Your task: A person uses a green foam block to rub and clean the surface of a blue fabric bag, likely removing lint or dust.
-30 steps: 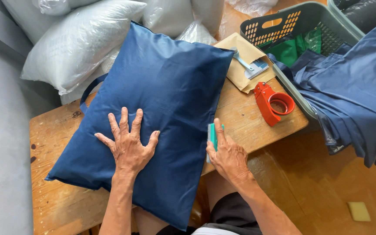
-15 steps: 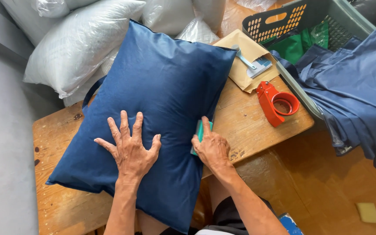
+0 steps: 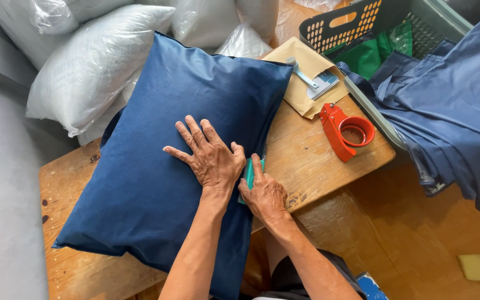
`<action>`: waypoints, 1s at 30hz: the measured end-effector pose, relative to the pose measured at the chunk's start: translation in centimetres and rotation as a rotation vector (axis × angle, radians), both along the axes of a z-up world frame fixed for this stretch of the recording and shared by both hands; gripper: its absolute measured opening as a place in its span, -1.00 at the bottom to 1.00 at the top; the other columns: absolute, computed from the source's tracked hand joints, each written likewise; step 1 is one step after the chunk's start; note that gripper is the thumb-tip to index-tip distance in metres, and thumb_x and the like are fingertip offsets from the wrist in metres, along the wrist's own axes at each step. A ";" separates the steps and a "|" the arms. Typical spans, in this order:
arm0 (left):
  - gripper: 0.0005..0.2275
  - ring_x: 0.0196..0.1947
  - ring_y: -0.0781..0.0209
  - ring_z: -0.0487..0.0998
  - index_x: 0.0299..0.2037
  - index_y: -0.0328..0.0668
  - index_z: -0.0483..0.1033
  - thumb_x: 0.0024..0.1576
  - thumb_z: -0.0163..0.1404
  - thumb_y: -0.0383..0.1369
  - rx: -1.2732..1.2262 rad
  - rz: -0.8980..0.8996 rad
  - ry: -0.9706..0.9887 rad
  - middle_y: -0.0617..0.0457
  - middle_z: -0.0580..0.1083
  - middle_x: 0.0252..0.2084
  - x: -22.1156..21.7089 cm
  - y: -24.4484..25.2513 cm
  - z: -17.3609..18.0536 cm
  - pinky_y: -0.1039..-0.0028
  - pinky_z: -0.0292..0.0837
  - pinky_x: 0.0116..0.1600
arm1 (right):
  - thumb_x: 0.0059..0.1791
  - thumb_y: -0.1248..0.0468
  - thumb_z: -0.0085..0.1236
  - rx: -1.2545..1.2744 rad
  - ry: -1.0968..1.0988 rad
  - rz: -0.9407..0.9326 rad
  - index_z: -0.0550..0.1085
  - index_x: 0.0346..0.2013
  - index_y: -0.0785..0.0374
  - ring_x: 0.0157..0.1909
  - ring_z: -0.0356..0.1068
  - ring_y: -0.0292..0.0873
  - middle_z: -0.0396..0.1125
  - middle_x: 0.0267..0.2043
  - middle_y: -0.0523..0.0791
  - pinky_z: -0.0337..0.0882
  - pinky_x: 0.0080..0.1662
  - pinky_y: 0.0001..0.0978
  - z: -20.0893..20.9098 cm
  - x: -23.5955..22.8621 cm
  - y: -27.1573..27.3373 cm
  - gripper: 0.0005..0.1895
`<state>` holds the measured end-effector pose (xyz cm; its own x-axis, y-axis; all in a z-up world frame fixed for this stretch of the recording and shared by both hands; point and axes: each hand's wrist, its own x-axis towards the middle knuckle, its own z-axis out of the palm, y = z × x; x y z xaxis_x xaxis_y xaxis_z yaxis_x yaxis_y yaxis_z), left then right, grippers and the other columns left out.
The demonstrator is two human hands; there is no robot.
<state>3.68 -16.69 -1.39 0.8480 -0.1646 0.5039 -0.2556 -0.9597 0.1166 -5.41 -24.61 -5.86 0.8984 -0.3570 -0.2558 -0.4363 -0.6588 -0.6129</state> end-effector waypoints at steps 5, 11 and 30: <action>-0.15 0.55 -0.50 -0.25 0.39 -0.48 0.11 -0.22 0.03 -0.29 -0.034 -0.018 0.089 -0.53 -0.04 0.52 -0.4 0.4 -0.2 -0.59 -0.59 0.33 | 0.01 -0.14 -0.12 0.005 0.020 0.011 -0.08 0.52 -0.25 -0.01 0.51 0.29 0.44 -0.15 0.07 0.49 0.03 0.19 0.1 -0.1 -0.2 -0.20; -0.10 0.56 -0.46 -0.28 0.43 -0.47 0.06 -0.20 0.06 -0.22 -0.034 -0.015 0.106 -0.49 -0.08 0.54 -0.7 0.3 0.0 -0.52 -0.62 0.36 | 0.01 -0.14 -0.11 0.014 0.015 0.007 -0.10 0.53 -0.25 0.00 0.50 0.28 0.43 -0.14 0.06 0.49 0.04 0.19 -0.3 -0.1 -0.1 -0.19; -0.43 0.16 -0.09 0.52 0.26 -0.30 0.41 0.14 0.11 -0.06 -0.060 -0.648 0.422 -0.14 0.49 0.25 -5.3 11.4 12.4 0.19 0.34 0.25 | -0.03 -0.21 -0.13 -0.032 -0.011 -0.053 -0.05 0.55 -0.17 -0.04 0.44 0.33 0.47 -0.03 0.08 0.36 0.05 0.24 -1.0 0.4 0.2 -0.12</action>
<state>-1.62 -5.25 10.97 0.7140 -0.6757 0.1832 -0.6861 -0.6231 0.3755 -5.01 -24.39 -6.87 0.8809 -0.4116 -0.2335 -0.4640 -0.6542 -0.5973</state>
